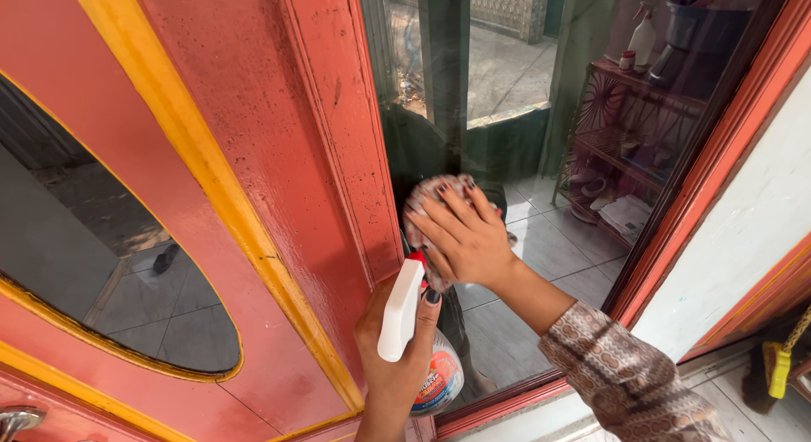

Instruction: The person sprays a glass door with a cleaning solution and wipes it with a cloth. They repeatedly spray and wipe different sections of the glass surface to clean it.

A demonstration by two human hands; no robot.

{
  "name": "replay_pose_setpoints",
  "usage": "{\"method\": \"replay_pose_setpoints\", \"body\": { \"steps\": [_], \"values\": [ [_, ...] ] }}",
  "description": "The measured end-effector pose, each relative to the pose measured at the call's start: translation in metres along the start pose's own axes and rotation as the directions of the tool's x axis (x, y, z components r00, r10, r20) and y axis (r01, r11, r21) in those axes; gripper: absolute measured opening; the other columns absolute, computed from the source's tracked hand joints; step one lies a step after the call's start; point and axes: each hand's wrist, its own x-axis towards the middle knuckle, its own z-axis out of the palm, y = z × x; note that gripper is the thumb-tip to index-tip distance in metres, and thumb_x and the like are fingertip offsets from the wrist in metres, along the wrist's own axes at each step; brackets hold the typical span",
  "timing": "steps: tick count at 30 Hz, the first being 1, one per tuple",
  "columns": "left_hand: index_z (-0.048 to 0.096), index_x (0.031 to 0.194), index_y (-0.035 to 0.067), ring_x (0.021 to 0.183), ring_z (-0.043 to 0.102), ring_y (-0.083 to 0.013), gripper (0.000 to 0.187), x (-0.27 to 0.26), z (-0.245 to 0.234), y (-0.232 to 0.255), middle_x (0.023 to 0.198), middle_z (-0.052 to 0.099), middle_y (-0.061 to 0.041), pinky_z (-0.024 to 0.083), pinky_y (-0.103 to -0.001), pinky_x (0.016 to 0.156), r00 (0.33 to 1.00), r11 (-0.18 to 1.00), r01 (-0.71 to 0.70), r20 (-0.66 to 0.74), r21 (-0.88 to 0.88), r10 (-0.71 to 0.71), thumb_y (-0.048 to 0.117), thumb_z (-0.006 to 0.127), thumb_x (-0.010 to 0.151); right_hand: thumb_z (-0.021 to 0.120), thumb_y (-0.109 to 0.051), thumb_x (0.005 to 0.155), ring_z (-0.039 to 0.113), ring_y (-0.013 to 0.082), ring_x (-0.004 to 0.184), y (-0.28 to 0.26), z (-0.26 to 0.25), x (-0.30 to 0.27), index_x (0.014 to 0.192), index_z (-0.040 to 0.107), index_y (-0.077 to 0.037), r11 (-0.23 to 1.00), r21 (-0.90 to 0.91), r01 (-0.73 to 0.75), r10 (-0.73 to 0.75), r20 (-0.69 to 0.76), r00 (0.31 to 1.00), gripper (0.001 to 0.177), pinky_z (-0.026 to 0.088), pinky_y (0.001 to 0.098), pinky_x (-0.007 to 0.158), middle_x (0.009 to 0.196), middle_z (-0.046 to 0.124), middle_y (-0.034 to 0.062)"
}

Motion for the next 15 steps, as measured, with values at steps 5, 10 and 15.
{"method": "replay_pose_setpoints", "body": {
  "steps": [5, 10, 15],
  "values": [
    [0.07, 0.114, -0.002, 0.079, 0.071, -0.0186, 0.029, 0.005, 0.003, -0.001, 0.095, 0.072, -0.011, 0.057, -0.03, 0.069, 0.999, 0.998, 0.045, -0.009, 0.034, -0.045, 0.014, 0.075, 0.091, 0.069, -0.029, 0.088, 0.052, 0.0351, 0.139, 0.011, -0.018, 0.055, 0.14, 0.065, -0.011, 0.999, 0.035, -0.027, 0.027, 0.016, 1.0, 0.055, 0.026, 0.0548, 0.122, 0.145, 0.061, 0.0134],
    [0.069, 0.116, -0.003, 0.085, 0.072, -0.0206, 0.029, 0.013, 0.016, -0.005, 0.098, 0.073, -0.011, 0.057, -0.032, 0.075, 0.999, 0.998, -0.043, -0.024, 0.047, 0.045, 0.015, 0.074, 0.094, 0.062, -0.028, 0.094, 0.049, 0.0357, 0.145, 0.036, -0.035, 0.097, 0.146, 0.062, -0.011, 0.999, 0.018, -0.051, 0.052, -0.011, 0.999, 0.054, 0.022, 0.054, 0.126, 0.151, 0.057, 0.0143],
    [0.069, 0.113, -0.003, 0.08, 0.071, -0.0197, 0.027, 0.019, 0.025, -0.003, 0.093, 0.072, -0.011, 0.055, -0.031, 0.069, 1.0, 0.999, 0.009, -0.009, 0.046, -0.009, 0.016, 0.072, 0.094, 0.053, -0.03, 0.102, 0.042, 0.0384, 0.151, 0.075, -0.048, 0.129, 0.151, 0.058, -0.008, 0.995, 0.02, -0.096, 0.098, -0.071, 0.993, 0.053, 0.018, 0.0551, 0.128, 0.156, 0.052, 0.0185]
  ]
}}
